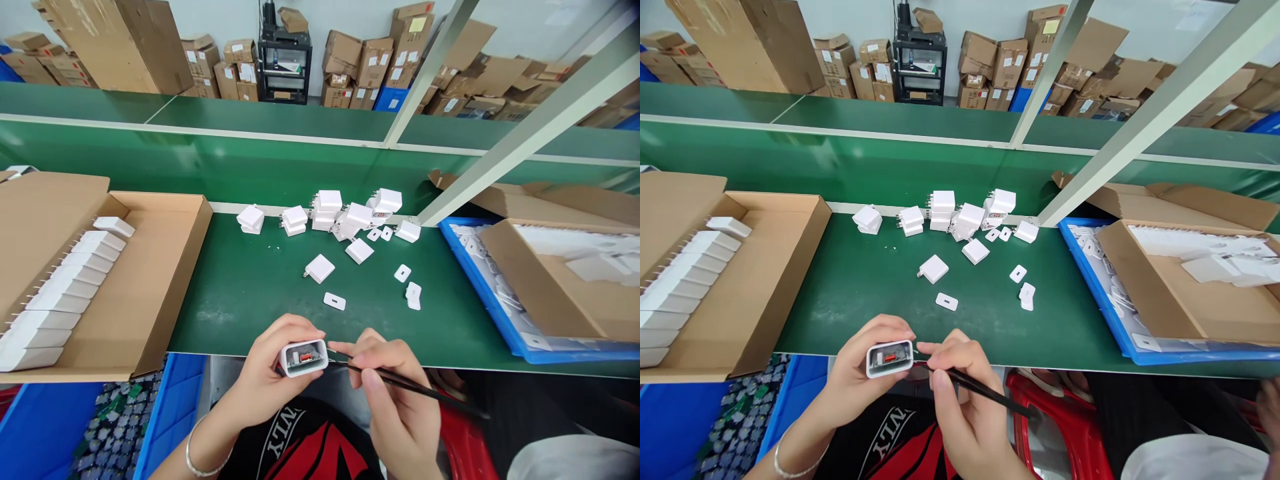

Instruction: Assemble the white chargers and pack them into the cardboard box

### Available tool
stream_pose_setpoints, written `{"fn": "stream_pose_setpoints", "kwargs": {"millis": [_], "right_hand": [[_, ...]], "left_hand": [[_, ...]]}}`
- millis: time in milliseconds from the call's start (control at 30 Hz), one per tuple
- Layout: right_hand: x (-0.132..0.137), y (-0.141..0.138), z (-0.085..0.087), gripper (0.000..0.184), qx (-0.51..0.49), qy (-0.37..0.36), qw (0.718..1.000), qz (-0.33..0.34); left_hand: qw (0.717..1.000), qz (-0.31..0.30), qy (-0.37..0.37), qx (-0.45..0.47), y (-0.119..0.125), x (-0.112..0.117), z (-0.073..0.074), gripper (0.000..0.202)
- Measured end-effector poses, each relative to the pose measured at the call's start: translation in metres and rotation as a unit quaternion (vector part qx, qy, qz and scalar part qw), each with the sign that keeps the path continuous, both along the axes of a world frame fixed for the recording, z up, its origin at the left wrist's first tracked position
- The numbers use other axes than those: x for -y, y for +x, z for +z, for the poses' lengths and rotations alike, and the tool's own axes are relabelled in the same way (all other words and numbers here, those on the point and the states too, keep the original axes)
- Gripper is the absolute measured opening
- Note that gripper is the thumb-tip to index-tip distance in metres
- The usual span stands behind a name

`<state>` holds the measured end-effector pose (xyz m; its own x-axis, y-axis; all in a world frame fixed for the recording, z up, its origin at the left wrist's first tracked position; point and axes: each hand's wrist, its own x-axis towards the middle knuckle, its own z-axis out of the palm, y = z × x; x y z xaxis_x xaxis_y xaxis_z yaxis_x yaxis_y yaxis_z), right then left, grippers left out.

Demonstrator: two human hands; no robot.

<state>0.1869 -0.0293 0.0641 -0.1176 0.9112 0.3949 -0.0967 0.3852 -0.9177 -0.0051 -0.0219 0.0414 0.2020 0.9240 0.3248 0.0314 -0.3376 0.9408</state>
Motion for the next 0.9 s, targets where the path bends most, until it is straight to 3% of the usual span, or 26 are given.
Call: {"fn": "stream_pose_setpoints", "kwargs": {"millis": [100,200,433,567,667,733,900], "right_hand": [[0.002,-0.001,0.001,0.023,-0.027,0.009,1.0,0.002],[0.002,0.0,0.002,0.023,-0.014,0.027,0.999,0.021],[0.001,-0.002,0.002,0.023,-0.02,0.035,0.999,0.006],[-0.013,0.004,-0.001,0.024,0.063,0.042,0.993,-0.091],[-0.043,0.02,-0.016,0.02,0.267,0.073,0.949,-0.152],[-0.067,0.037,-0.033,0.021,0.401,0.089,0.902,-0.134],[-0.114,0.085,-0.075,0.054,0.577,0.104,0.808,-0.059]], "left_hand": [[0.985,-0.068,-0.085,0.135,0.001,0.001,-0.009,0.034],[0.963,-0.104,-0.114,0.221,0.003,0.001,-0.015,0.037],[0.943,-0.129,-0.125,0.282,0.005,0.001,-0.015,0.036],[0.932,-0.132,-0.146,0.303,0.005,0.001,-0.015,0.036],[0.929,-0.131,-0.156,0.309,0.005,0.001,-0.016,0.036],[0.936,-0.106,-0.174,0.286,0.004,0.002,-0.018,0.041],[0.97,0.098,-0.216,0.052,0.002,0.006,-0.033,0.04]]}}
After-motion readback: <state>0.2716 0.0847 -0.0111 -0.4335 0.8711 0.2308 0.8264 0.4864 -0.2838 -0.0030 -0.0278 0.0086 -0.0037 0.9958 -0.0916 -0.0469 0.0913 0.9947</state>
